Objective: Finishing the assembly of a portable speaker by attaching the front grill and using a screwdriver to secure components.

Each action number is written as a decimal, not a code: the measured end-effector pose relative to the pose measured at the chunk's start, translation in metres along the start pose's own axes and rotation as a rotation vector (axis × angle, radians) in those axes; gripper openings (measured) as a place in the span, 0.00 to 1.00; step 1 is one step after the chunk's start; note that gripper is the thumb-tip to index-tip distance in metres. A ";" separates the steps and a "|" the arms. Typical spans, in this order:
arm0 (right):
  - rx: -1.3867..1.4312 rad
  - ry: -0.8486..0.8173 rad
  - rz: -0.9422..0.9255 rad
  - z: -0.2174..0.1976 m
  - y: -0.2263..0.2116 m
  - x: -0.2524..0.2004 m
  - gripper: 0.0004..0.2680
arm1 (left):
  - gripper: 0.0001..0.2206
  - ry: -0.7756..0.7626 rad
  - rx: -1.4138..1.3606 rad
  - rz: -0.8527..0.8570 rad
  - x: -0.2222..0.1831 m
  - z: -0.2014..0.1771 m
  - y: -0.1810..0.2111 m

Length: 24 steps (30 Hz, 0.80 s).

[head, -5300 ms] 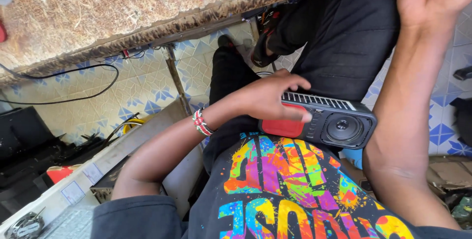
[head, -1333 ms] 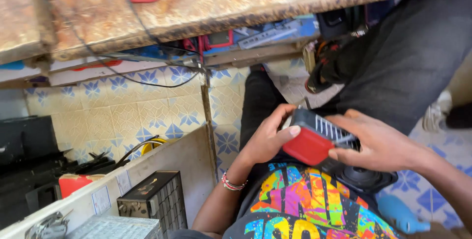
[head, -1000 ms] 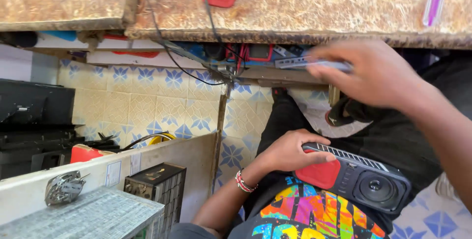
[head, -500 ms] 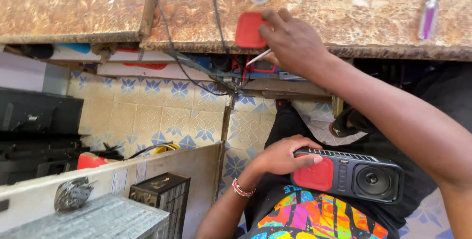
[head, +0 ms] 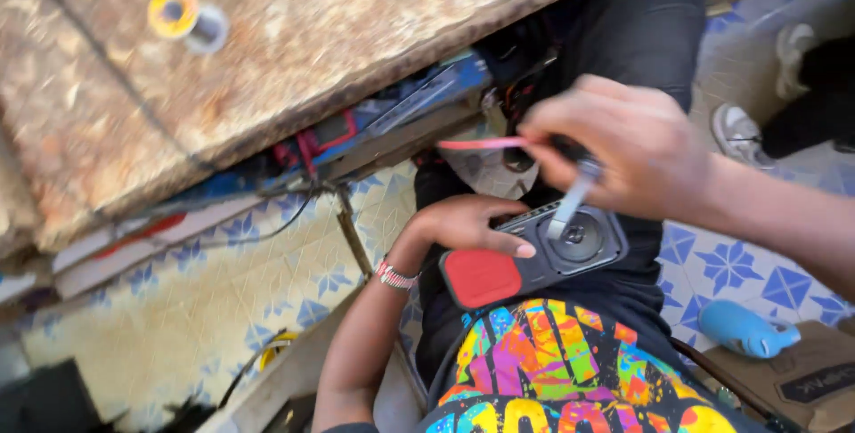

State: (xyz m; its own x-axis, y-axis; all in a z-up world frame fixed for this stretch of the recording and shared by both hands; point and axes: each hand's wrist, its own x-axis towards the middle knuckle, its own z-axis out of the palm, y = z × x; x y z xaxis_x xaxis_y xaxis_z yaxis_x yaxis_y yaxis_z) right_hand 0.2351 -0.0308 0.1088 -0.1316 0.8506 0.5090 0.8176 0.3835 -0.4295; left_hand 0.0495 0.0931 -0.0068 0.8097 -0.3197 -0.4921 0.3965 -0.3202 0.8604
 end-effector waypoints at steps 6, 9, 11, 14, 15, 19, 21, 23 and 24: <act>-0.351 0.171 0.215 -0.015 -0.016 -0.101 0.04 | 0.21 0.359 -0.451 0.131 0.002 0.029 -0.025; -0.310 0.048 0.015 0.021 -0.003 -0.091 0.08 | 0.29 0.488 -0.655 0.269 0.009 0.048 -0.007; -0.283 0.070 0.024 0.026 -0.004 -0.082 0.07 | 0.27 0.558 -0.833 0.209 0.017 0.068 -0.001; -0.303 0.065 -0.018 0.027 0.006 -0.083 0.06 | 0.26 0.777 -0.905 0.076 0.028 0.082 0.009; -0.342 0.042 -0.019 0.028 0.009 -0.088 0.07 | 0.27 0.881 -0.808 -0.034 0.031 0.088 0.013; -0.386 -0.052 -0.110 0.029 0.021 -0.108 0.05 | 0.33 0.820 -0.740 0.024 0.026 0.084 0.009; -0.330 -0.094 -0.238 0.023 0.027 -0.112 0.05 | 0.35 0.770 -0.838 0.208 0.029 0.080 0.003; -0.338 -0.103 -0.271 0.018 0.027 -0.115 0.05 | 0.36 0.749 -0.867 0.219 0.029 0.075 0.010; -0.324 -0.112 -0.293 0.019 0.022 -0.118 0.06 | 0.37 0.729 -0.906 0.207 0.024 0.076 0.013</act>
State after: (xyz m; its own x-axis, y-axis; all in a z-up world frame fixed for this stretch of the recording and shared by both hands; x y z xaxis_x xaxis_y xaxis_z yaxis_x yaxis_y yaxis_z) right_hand 0.2585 -0.1164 0.0251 -0.4294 0.7634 0.4825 0.8677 0.4969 -0.0140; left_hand 0.0411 0.0133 -0.0180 0.8340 0.3874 -0.3930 0.1535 0.5213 0.8395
